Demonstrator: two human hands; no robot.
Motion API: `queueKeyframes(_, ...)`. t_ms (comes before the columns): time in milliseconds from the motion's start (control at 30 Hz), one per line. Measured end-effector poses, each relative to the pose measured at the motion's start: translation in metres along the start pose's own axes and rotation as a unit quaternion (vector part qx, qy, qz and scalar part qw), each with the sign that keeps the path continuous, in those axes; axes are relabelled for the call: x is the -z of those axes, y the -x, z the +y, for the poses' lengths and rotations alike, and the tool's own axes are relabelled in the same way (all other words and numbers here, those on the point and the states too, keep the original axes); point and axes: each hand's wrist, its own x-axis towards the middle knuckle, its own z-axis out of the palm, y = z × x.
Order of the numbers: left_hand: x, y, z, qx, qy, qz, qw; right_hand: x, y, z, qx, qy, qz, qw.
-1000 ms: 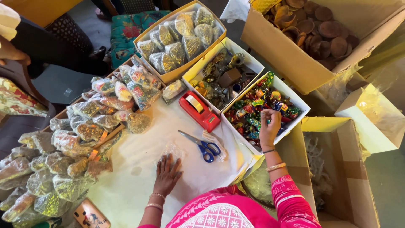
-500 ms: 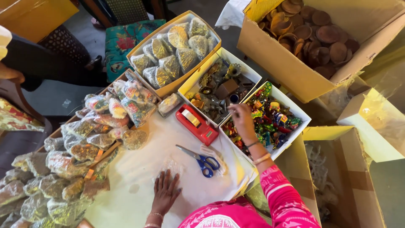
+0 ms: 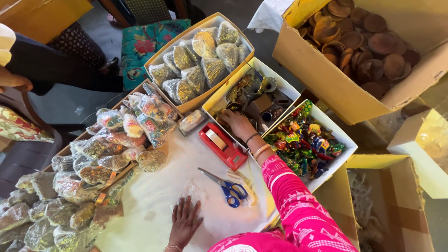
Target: The person wraps small decorative items in bubble wrap on a table. They pick up items from boxes, place them on a sheet of bubble wrap, fold the wrap around the item, and secure it with a rubber band. The wrapped items are then placed into a cardboard box.
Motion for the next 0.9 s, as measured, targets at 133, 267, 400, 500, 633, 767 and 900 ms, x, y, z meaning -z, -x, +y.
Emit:
queueKeyframes(133,0.004,-0.001,0.002,0.017,0.007,-0.02,1.0,0.022,-0.019,-0.024,-0.104,0.024,-0.088,0.99)
queueKeyframes(267,0.005,-0.003,0.004,0.018,0.005,-0.015,1.0,-0.015,-0.013,0.01,-0.068,-0.052,0.02,0.996)
queueKeyframes(400,0.003,-0.001,0.001,0.026,0.007,-0.031,0.999,-0.002,-0.007,0.026,-0.201,-0.23,0.037,0.951)
queueKeyframes(500,0.003,0.0,0.001,0.023,0.011,-0.03,0.999,-0.007,0.006,0.058,-0.25,-0.345,0.015,0.905)
queueKeyframes(633,0.0,0.001,0.0,0.02,0.007,-0.033,0.999,-0.022,0.023,0.095,-0.198,-0.483,0.048,0.851)
queueKeyframes(767,-0.001,0.001,0.0,0.025,0.003,-0.039,0.999,-0.018,0.024,0.087,-0.201,-0.478,0.053,0.853)
queueKeyframes(900,-0.002,-0.001,-0.001,0.031,0.0,-0.049,0.998,0.01,0.021,0.053,-0.233,-0.382,0.071,0.892)
